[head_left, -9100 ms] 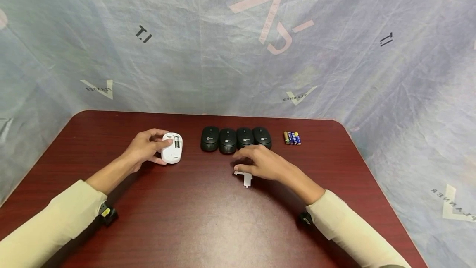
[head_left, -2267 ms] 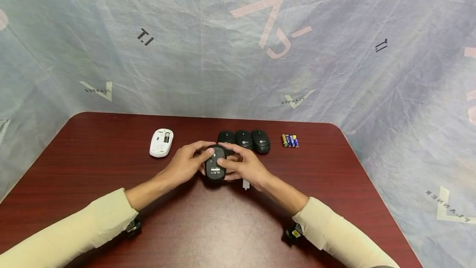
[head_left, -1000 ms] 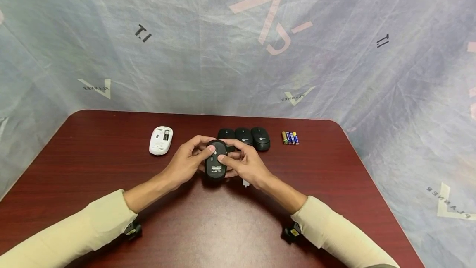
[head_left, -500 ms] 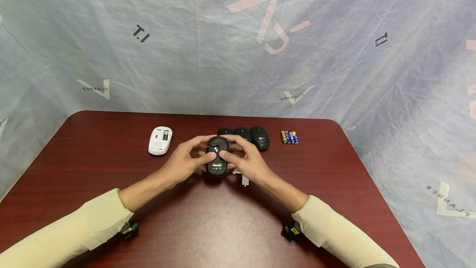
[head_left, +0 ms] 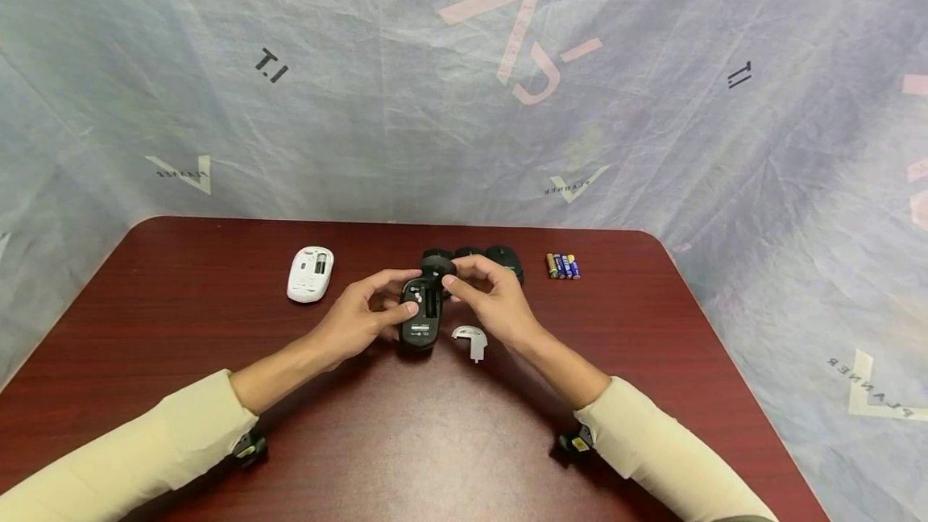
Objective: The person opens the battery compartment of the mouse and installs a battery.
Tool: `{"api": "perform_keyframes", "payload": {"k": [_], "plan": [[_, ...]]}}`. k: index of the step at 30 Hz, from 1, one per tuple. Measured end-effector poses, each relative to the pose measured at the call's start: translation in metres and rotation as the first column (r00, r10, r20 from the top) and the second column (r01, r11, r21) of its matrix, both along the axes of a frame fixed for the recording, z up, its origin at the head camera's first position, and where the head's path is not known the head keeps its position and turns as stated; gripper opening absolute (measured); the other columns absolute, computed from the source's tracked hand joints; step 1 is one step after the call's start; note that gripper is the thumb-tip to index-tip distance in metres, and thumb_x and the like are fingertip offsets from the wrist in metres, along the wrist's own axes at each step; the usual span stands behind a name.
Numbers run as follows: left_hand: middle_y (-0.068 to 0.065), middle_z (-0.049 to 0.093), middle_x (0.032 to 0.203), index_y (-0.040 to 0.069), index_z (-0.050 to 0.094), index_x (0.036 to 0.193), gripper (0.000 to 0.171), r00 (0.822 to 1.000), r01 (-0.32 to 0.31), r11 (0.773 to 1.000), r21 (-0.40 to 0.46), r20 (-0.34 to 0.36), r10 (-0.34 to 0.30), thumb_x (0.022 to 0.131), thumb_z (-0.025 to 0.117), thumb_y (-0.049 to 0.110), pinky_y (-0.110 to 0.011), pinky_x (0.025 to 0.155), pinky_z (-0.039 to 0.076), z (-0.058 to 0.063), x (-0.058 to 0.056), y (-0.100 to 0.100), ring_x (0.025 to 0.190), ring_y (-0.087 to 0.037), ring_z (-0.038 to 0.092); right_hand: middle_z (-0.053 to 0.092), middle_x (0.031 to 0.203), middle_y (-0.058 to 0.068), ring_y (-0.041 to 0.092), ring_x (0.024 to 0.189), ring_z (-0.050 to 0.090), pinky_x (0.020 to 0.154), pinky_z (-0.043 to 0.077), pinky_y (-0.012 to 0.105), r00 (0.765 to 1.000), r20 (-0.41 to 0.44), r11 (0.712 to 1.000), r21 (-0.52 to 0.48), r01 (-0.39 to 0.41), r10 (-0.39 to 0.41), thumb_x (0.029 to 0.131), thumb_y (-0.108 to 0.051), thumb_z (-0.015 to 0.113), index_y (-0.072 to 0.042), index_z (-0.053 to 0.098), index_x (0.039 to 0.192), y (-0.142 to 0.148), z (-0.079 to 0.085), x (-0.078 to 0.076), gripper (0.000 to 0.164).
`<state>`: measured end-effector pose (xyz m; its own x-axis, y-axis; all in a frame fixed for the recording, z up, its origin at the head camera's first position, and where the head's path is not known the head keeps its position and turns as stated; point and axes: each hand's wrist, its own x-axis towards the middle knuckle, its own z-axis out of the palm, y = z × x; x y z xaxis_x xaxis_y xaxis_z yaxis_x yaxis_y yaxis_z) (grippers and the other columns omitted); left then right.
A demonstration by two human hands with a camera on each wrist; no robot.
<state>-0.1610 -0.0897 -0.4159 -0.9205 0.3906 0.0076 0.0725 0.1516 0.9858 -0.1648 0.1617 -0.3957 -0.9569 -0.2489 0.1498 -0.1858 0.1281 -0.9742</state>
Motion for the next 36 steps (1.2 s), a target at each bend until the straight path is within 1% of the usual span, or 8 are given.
{"api": "perform_keyframes", "payload": {"k": [2, 6, 9, 17, 21, 28, 34, 36], "plan": [[-0.026, 0.069, 0.139, 0.009, 0.060, 0.162, 0.057, 1.000, 0.006, 1.000, 0.006, 0.005, -0.006, 0.108, 0.075, 0.004, -0.037, 0.078, 0.072, 0.000, 0.000, -0.001, 0.105, -0.019, 0.074, 0.080, 0.116, 0.022, 0.020, 0.099, 0.080, 0.095, 0.071, 0.050, 1.000, 0.022, 1.000, -0.022, -0.005, 0.005, 0.109, -0.003, 0.073, 0.005, 0.072, 0.132, 0.003, 0.001, 0.001, 0.025], [-0.025, 0.068, 0.140, 0.008, 0.058, 0.163, 0.058, 1.000, 0.012, 1.000, 0.016, 0.019, -0.012, 0.108, 0.075, 0.005, -0.040, 0.079, 0.073, -0.001, 0.001, -0.003, 0.106, -0.020, 0.075, 0.081, 0.108, 0.013, 0.020, 0.092, 0.081, 0.086, 0.072, 0.037, 0.997, 0.072, 0.999, -0.031, -0.021, 0.023, 0.108, -0.002, 0.073, 0.007, 0.071, 0.133, 0.011, 0.001, 0.002, 0.027], [-0.026, 0.068, 0.140, 0.007, 0.057, 0.164, 0.058, 1.000, 0.015, 1.000, 0.019, 0.025, -0.015, 0.108, 0.074, 0.004, -0.041, 0.078, 0.073, -0.002, 0.001, -0.004, 0.105, -0.019, 0.075, 0.082, 0.106, 0.011, 0.017, 0.088, 0.081, 0.083, 0.072, 0.033, 0.993, 0.117, 0.999, -0.031, -0.029, 0.032, 0.107, -0.001, 0.073, 0.010, 0.068, 0.136, 0.020, -0.001, 0.004, 0.032], [-0.027, 0.067, 0.138, 0.007, 0.057, 0.163, 0.058, 0.999, 0.015, 1.000, 0.027, 0.038, -0.016, 0.108, 0.074, 0.004, -0.039, 0.075, 0.073, -0.004, 0.000, -0.007, 0.100, -0.019, 0.074, 0.080, 0.110, 0.012, 0.016, 0.085, 0.079, 0.082, 0.072, 0.034, 0.976, 0.218, 0.999, 0.044, -0.016, 0.006, 0.107, -0.002, 0.073, 0.009, 0.067, 0.141, 0.051, -0.010, 0.008, 0.036], [-0.029, 0.066, 0.138, 0.006, 0.056, 0.163, 0.058, 0.999, 0.014, 0.999, 0.032, 0.037, -0.015, 0.108, 0.074, 0.004, -0.038, 0.075, 0.072, -0.004, 0.000, -0.007, 0.100, -0.020, 0.073, 0.082, 0.105, 0.011, 0.017, 0.083, 0.079, 0.080, 0.072, 0.033, 0.961, 0.275, 0.995, 0.101, -0.019, -0.010, 0.106, -0.003, 0.074, 0.011, 0.069, 0.139, 0.066, -0.011, 0.008, 0.037], [-0.029, 0.066, 0.138, 0.006, 0.057, 0.163, 0.058, 0.999, 0.022, 0.999, 0.027, 0.040, -0.023, 0.108, 0.074, 0.003, -0.039, 0.077, 0.073, -0.004, 0.000, -0.007, 0.101, -0.021, 0.073, 0.085, 0.103, 0.016, 0.018, 0.083, 0.081, 0.078, 0.072, 0.034, 0.938, 0.345, 0.979, 0.199, -0.051, -0.021, 0.104, -0.004, 0.076, 0.014, 0.069, 0.137, 0.094, -0.017, 0.007, 0.039], [-0.029, 0.067, 0.138, 0.005, 0.057, 0.162, 0.057, 0.999, 0.021, 0.999, 0.025, 0.040, -0.022, 0.108, 0.074, 0.002, -0.039, 0.077, 0.073, -0.005, 0.000, -0.007, 0.101, -0.021, 0.073, 0.085, 0.100, 0.014, 0.017, 0.080, 0.082, 0.075, 0.072, 0.032, 0.905, 0.424, 0.964, 0.247, -0.098, -0.017, 0.102, -0.004, 0.078, 0.013, 0.073, 0.135, 0.110, -0.019, 0.009, 0.037], [-0.028, 0.067, 0.138, 0.006, 0.058, 0.162, 0.057, 0.999, 0.019, 1.000, 0.022, 0.042, -0.020, 0.107, 0.074, 0.002, -0.039, 0.077, 0.073, -0.006, 0.001, -0.007, 0.102, -0.021, 0.072, 0.085, 0.098, 0.015, 0.016, 0.078, 0.081, 0.074, 0.072, 0.032, 0.900, 0.435, 0.959, 0.259, -0.113, -0.012, 0.101, -0.003, 0.080, 0.013, 0.074, 0.133, 0.113, -0.020, 0.009, 0.036]]}}
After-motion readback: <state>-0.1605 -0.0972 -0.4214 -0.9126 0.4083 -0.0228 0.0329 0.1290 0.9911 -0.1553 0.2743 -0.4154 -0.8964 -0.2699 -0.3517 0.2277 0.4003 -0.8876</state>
